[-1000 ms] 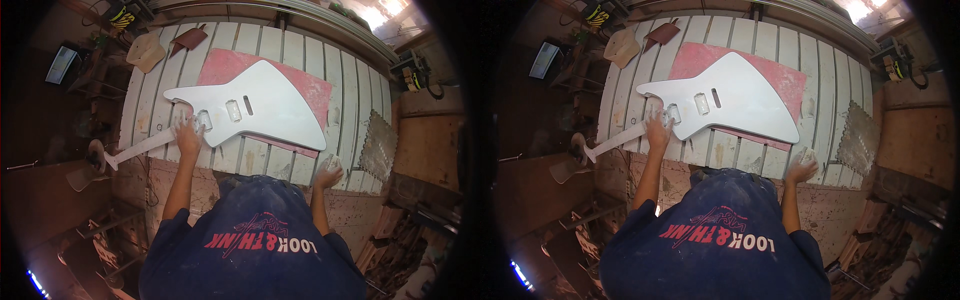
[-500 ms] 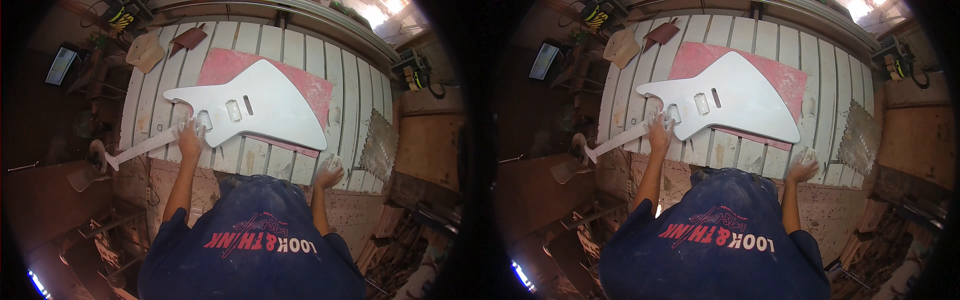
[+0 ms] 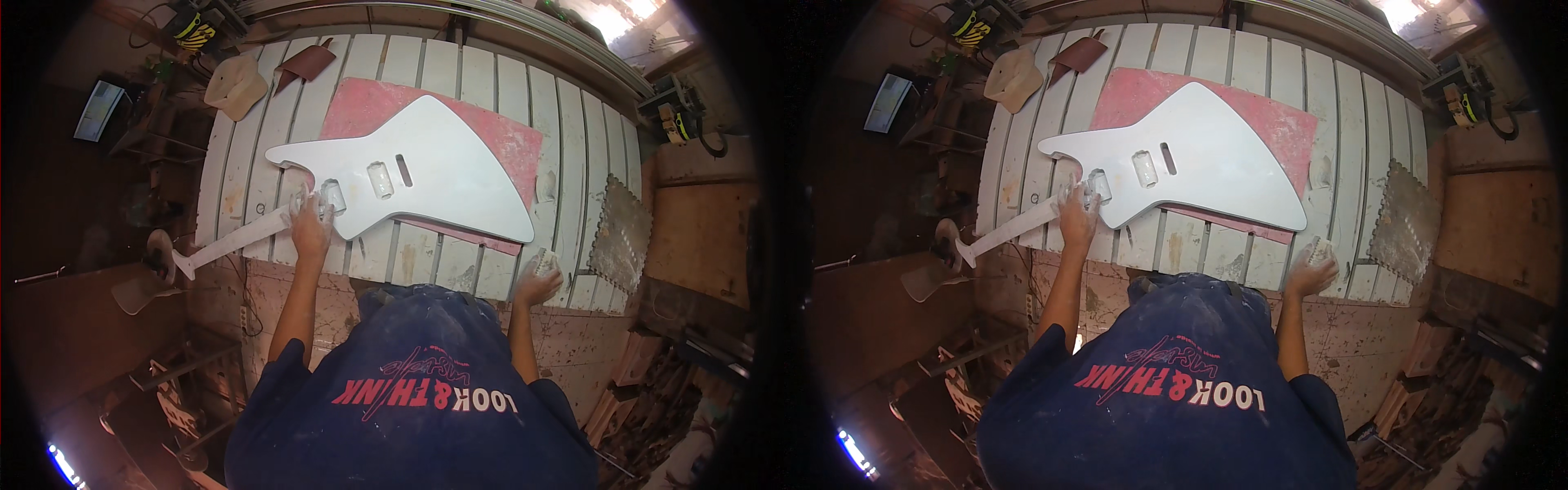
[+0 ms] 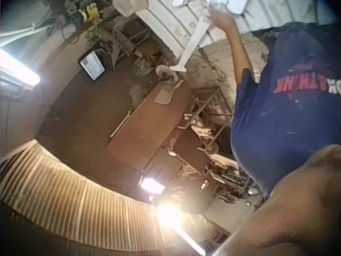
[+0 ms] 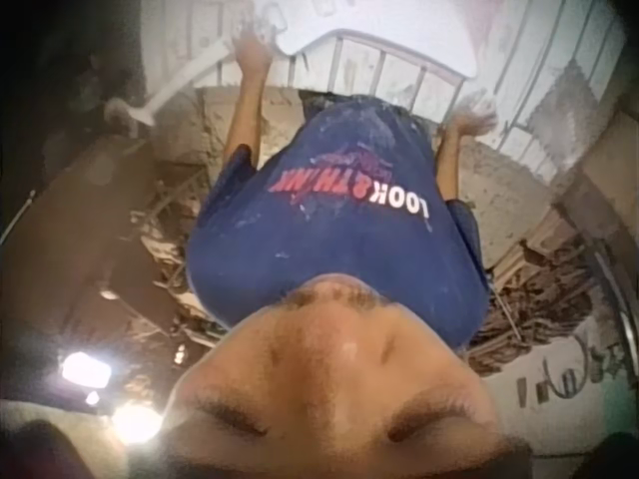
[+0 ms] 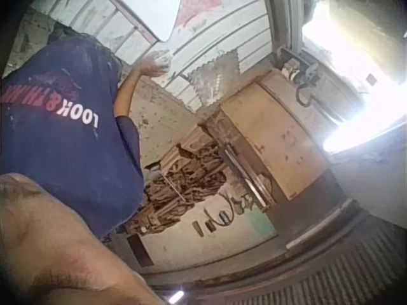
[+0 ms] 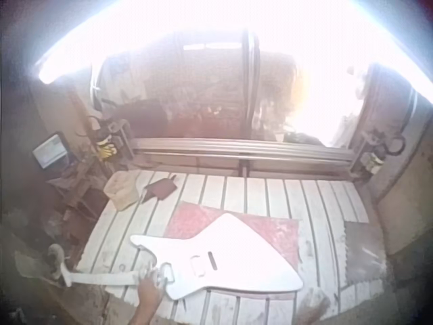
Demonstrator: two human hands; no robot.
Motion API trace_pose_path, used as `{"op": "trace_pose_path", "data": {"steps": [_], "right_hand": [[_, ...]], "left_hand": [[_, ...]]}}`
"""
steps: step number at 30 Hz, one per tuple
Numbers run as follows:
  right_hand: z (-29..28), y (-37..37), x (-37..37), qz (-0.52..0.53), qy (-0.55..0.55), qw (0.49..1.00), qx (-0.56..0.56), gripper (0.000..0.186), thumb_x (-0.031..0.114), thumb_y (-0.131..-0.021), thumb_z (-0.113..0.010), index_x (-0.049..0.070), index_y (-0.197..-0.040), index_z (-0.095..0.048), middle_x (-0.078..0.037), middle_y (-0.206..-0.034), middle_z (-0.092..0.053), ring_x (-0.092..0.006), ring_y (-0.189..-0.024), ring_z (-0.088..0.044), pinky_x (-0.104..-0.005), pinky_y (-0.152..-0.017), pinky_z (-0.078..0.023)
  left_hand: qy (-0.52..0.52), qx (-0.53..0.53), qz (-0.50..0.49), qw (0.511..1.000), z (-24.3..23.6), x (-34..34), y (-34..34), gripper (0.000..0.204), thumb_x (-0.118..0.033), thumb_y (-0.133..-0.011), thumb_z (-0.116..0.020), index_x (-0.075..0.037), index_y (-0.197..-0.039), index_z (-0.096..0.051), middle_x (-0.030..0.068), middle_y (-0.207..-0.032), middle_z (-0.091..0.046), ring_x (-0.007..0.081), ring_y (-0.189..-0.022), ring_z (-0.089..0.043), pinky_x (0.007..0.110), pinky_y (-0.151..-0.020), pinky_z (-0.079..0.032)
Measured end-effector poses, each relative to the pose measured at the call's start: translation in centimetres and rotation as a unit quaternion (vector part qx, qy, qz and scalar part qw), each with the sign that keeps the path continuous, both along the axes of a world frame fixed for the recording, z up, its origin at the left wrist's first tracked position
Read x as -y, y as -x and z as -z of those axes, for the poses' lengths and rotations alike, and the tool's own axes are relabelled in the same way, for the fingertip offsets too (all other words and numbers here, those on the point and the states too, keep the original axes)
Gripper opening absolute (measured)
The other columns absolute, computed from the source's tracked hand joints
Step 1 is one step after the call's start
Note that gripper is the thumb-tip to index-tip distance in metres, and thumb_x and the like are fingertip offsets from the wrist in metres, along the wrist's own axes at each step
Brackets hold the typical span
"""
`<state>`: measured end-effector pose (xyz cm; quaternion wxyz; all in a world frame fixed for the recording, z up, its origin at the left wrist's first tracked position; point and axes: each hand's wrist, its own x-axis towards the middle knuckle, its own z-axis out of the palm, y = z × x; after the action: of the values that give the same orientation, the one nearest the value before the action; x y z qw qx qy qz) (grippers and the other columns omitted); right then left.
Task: The person sands the surface and edges of a white guitar body using a sanding block, then wipes away dust with a cloth.
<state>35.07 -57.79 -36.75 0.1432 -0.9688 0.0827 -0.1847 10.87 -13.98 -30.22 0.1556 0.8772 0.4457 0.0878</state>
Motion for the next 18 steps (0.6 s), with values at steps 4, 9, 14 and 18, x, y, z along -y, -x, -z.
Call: {"op": "trace_pose_path", "data": {"steps": [4,9,14,18], "right_hand": [[-0.2,-0.1,-0.2,-0.005,-0.003,1.000,0.007,0.050,0.038,-0.086,-0.076,0.009,-0.124,-0.064,-0.015,-0.123,-0.060,-0.0382,-0.120,-0.054,-0.0542,-0.103,-0.043],[-0.7,0.0,-0.2,-0.005,0.001,1.000,0.002,0.054,0.043,-0.089,-0.074,0.004,-0.123,-0.062,-0.018,-0.120,-0.059,-0.0393,-0.119,-0.055,-0.0535,-0.102,-0.044],[-0.1,-0.2,-0.2,-0.004,0.011,1.000,0.013,0.052,0.040,-0.086,-0.076,0.006,-0.123,-0.063,-0.016,-0.118,-0.060,-0.0385,-0.117,-0.055,-0.0535,-0.101,-0.044],[0.1,-0.1,-0.1,0.003,0.015,1.000,0.007,0.052,0.041,-0.086,-0.076,0.005,-0.122,-0.063,-0.016,-0.118,-0.059,-0.0387,-0.117,-0.055,-0.0537,-0.100,-0.044]], "left_hand": [[0.005,0.005,-0.019,1.000,0.2,0.2,0.1,0.049,-0.034,-0.093,-0.070,-0.009,-0.134,-0.063,0.0085,-0.164,-0.038,0.0380,-0.149,-0.033,0.067,-0.121,-0.020],[0.019,-0.032,0.004,0.999,-0.1,-0.1,-0.2,0.054,-0.034,-0.091,-0.072,-0.008,-0.137,-0.061,0.0130,-0.165,-0.036,0.0374,-0.152,-0.030,0.066,-0.122,-0.017],[0.007,0.099,-0.017,0.995,0.9,0.6,1.0,0.070,-0.045,-0.091,-0.071,-0.007,-0.147,-0.054,0.0209,-0.167,-0.028,0.0388,-0.154,-0.025,0.064,-0.123,-0.015],[-0.042,-0.047,0.012,0.998,1.3,0.9,1.7,0.087,-0.062,-0.089,-0.068,-0.010,-0.155,-0.046,0.0215,-0.167,-0.027,0.0403,-0.155,-0.021,0.065,-0.123,-0.014]]}}
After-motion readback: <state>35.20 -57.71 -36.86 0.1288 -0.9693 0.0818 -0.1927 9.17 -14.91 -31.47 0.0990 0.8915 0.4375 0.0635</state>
